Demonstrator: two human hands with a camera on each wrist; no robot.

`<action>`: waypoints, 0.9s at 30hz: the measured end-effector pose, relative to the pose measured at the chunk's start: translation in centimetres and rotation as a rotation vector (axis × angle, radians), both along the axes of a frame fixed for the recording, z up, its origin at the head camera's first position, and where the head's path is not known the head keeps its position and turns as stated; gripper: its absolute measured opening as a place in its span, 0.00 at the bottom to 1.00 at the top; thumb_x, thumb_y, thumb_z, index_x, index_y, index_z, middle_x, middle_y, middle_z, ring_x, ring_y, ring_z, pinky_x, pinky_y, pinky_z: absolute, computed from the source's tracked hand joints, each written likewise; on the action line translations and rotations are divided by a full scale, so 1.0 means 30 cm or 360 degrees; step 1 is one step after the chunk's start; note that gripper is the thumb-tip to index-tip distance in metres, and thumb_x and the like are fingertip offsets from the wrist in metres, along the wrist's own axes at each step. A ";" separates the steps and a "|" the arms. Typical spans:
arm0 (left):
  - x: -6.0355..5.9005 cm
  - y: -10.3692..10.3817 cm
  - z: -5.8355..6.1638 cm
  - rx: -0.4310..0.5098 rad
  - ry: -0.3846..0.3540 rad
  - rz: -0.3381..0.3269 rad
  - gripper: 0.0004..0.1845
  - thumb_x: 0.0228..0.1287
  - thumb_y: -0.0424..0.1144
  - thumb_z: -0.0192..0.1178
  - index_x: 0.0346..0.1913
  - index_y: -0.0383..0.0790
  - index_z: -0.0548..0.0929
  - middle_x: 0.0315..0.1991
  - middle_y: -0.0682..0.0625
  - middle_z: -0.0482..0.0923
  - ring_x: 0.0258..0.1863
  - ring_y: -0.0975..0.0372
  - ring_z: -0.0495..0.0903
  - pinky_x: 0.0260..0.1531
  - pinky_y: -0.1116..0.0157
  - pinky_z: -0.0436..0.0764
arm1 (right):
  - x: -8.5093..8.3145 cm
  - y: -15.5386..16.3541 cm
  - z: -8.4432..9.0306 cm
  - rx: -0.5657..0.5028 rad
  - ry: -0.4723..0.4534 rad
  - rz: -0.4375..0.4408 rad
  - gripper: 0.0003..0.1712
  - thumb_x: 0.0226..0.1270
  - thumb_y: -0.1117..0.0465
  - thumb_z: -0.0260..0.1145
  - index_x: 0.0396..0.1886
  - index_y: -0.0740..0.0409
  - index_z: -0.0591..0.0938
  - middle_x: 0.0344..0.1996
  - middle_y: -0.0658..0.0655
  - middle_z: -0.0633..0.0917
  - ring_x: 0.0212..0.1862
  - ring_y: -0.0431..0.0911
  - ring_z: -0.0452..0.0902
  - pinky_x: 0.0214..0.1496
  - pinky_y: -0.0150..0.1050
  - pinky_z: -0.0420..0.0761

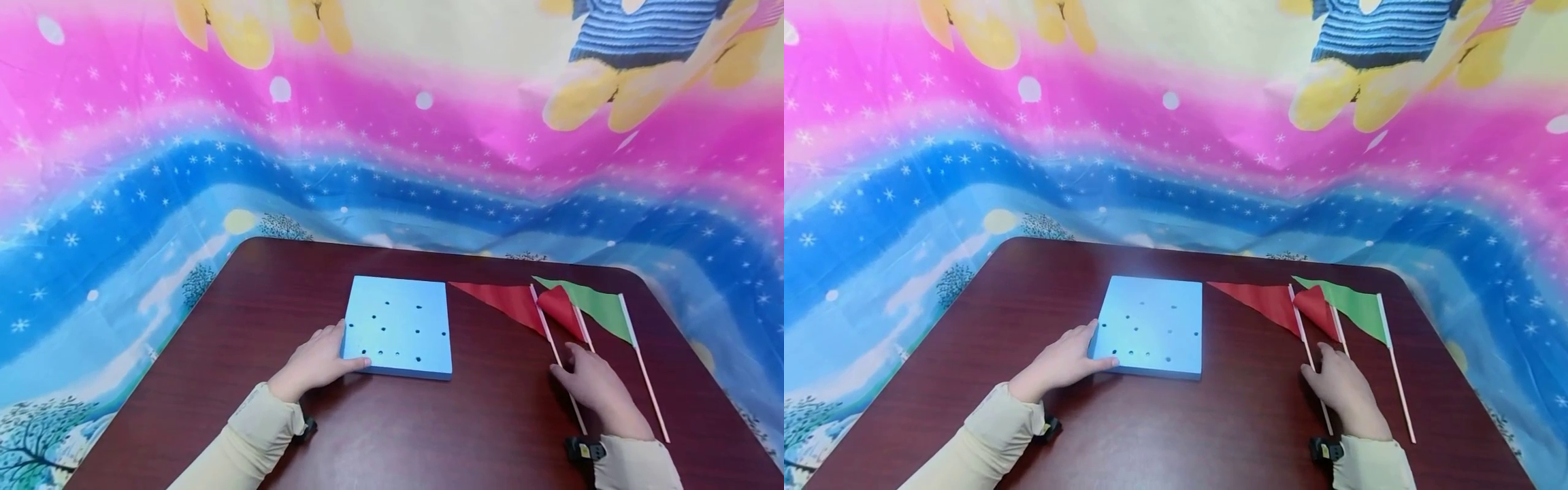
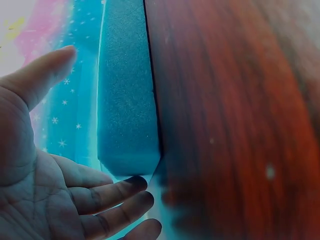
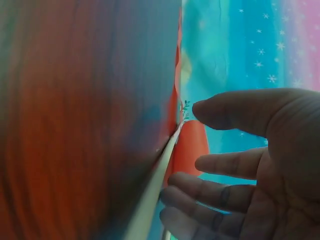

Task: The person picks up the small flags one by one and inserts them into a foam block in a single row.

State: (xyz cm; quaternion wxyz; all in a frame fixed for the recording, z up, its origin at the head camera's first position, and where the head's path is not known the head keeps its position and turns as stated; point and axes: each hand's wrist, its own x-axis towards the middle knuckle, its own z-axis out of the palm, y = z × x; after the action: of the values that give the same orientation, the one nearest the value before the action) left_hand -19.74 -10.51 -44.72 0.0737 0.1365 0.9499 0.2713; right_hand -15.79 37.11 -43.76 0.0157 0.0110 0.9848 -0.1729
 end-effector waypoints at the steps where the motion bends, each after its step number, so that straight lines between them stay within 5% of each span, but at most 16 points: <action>1: -0.002 0.001 0.000 0.0008 0.0008 -0.0005 0.54 0.60 0.62 0.70 0.77 0.28 0.62 0.72 0.36 0.69 0.69 0.44 0.69 0.62 0.44 0.72 | -0.002 0.001 0.000 0.0002 0.0007 0.0002 0.36 0.68 0.59 0.69 0.62 0.84 0.69 0.48 0.81 0.80 0.51 0.73 0.77 0.54 0.67 0.75; 11: -0.021 0.002 0.000 -0.0017 0.0022 -0.0008 0.53 0.57 0.57 0.76 0.76 0.28 0.65 0.67 0.36 0.73 0.66 0.45 0.72 0.60 0.46 0.74 | -0.018 0.010 0.009 0.0001 -0.0064 -0.0027 0.28 0.64 0.64 0.69 0.56 0.83 0.74 0.35 0.69 0.84 0.39 0.62 0.82 0.44 0.60 0.80; 20: -0.011 -0.004 -0.013 -0.0041 -0.0007 0.0012 0.53 0.58 0.57 0.75 0.76 0.28 0.64 0.67 0.36 0.73 0.65 0.47 0.73 0.57 0.45 0.76 | -0.019 0.003 0.009 -0.0074 -0.0187 -0.0086 0.20 0.63 0.66 0.66 0.52 0.76 0.77 0.27 0.56 0.81 0.30 0.49 0.76 0.36 0.49 0.78; 27: -0.010 -0.005 -0.011 -0.0059 -0.0029 0.0008 0.54 0.58 0.58 0.74 0.77 0.27 0.63 0.68 0.35 0.72 0.66 0.46 0.72 0.58 0.45 0.76 | -0.019 0.002 0.003 -0.0027 -0.0160 -0.0091 0.17 0.60 0.67 0.65 0.46 0.74 0.79 0.31 0.62 0.84 0.31 0.53 0.77 0.40 0.57 0.79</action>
State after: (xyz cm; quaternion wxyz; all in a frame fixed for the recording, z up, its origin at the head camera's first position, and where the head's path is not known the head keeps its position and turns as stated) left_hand -20.04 -10.65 -45.04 0.0842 0.1304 0.9544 0.2549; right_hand -16.36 37.16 -43.67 0.0601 0.0477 0.9805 -0.1809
